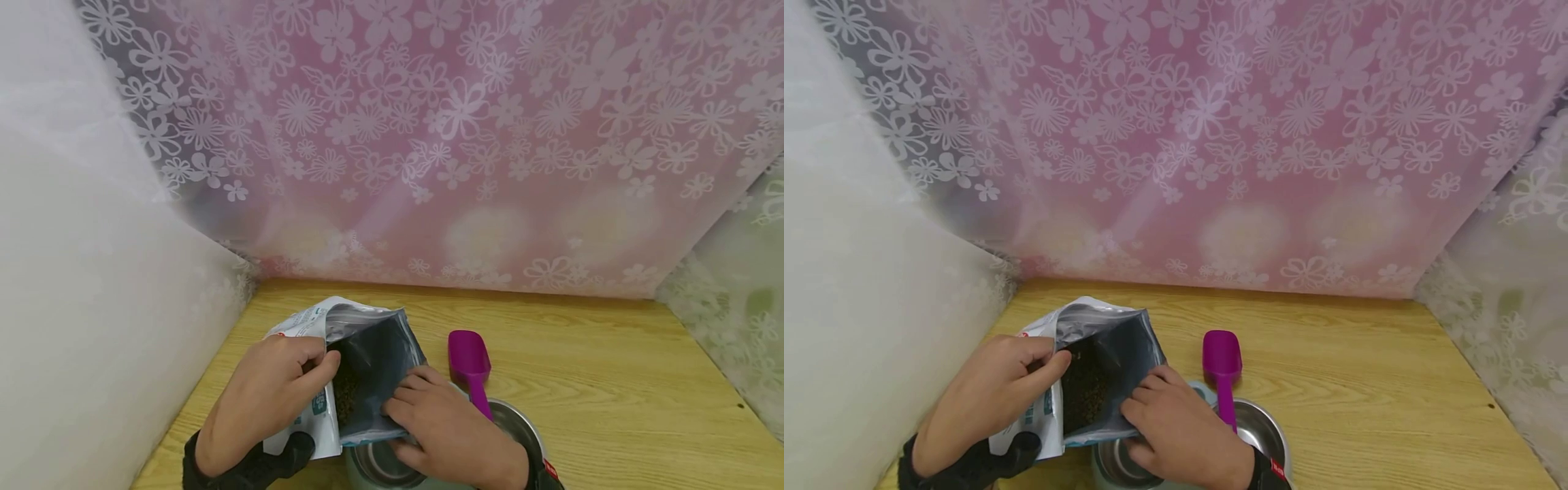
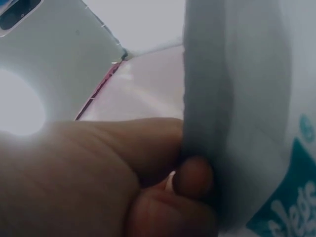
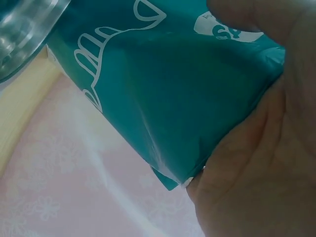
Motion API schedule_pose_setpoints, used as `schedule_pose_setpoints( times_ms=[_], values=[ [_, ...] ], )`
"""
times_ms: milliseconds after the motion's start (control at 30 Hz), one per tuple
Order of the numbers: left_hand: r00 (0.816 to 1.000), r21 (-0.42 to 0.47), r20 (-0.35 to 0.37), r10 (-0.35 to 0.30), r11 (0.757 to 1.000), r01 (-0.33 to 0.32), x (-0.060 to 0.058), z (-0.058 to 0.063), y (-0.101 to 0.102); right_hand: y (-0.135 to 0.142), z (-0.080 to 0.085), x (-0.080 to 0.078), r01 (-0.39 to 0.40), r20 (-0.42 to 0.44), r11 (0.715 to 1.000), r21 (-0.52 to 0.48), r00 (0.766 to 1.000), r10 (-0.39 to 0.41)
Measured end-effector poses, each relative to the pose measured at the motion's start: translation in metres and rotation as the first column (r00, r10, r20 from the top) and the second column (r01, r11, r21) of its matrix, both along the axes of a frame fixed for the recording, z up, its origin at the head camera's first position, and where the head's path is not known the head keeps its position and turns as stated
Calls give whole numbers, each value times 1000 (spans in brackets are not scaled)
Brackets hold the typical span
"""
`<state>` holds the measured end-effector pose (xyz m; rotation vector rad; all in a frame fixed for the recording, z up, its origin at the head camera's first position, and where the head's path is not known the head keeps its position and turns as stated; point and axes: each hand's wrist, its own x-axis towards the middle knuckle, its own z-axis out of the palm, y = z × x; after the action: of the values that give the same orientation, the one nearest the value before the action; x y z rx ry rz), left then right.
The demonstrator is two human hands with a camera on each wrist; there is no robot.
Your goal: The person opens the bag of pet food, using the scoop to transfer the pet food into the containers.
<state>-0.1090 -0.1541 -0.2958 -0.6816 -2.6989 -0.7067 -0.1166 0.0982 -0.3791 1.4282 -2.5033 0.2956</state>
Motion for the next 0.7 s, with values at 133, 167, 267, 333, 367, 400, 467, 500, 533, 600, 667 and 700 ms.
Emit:
schedule_pose_setpoints(
  times_ms=[133,167,267,333,367,400,467,500,533,600,667,700],
  values=[
    [1000,2,17,-7,1000,7,0,1,1,4,3,1,-30,25,999,-28,999,31],
    [1000,2,22,-8,1000,8,1,1,1,5,5,1,-40,33,998,-41,999,41],
    [999,3,36,-12,1000,11,1,2,1,11,14,6,-47,69,993,-108,996,54],
    [999,7,41,-16,1000,16,0,2,1,19,21,10,-21,68,981,-191,997,35],
    [999,10,41,-18,1000,18,0,2,1,24,25,11,13,57,972,-236,998,1],
    [999,12,41,-19,1000,19,0,2,1,30,29,12,50,43,957,-287,998,-39],
    [999,14,36,-21,1000,20,-1,1,1,45,34,11,156,30,917,-367,987,-156],
    [999,15,33,-20,1000,19,-1,1,1,52,34,10,221,34,897,-383,974,-225],
    [999,17,30,-20,1000,19,-1,1,1,60,34,8,292,50,878,-379,954,-295],
    [999,18,26,-22,1000,21,-1,1,1,72,27,6,416,98,853,-314,908,-407],
    [999,16,22,-24,1000,24,-1,0,0,81,17,5,509,143,843,-173,860,-490],
    [999,17,22,-25,1000,25,-1,0,0,84,11,4,539,170,836,-102,837,-520]
  ],
)
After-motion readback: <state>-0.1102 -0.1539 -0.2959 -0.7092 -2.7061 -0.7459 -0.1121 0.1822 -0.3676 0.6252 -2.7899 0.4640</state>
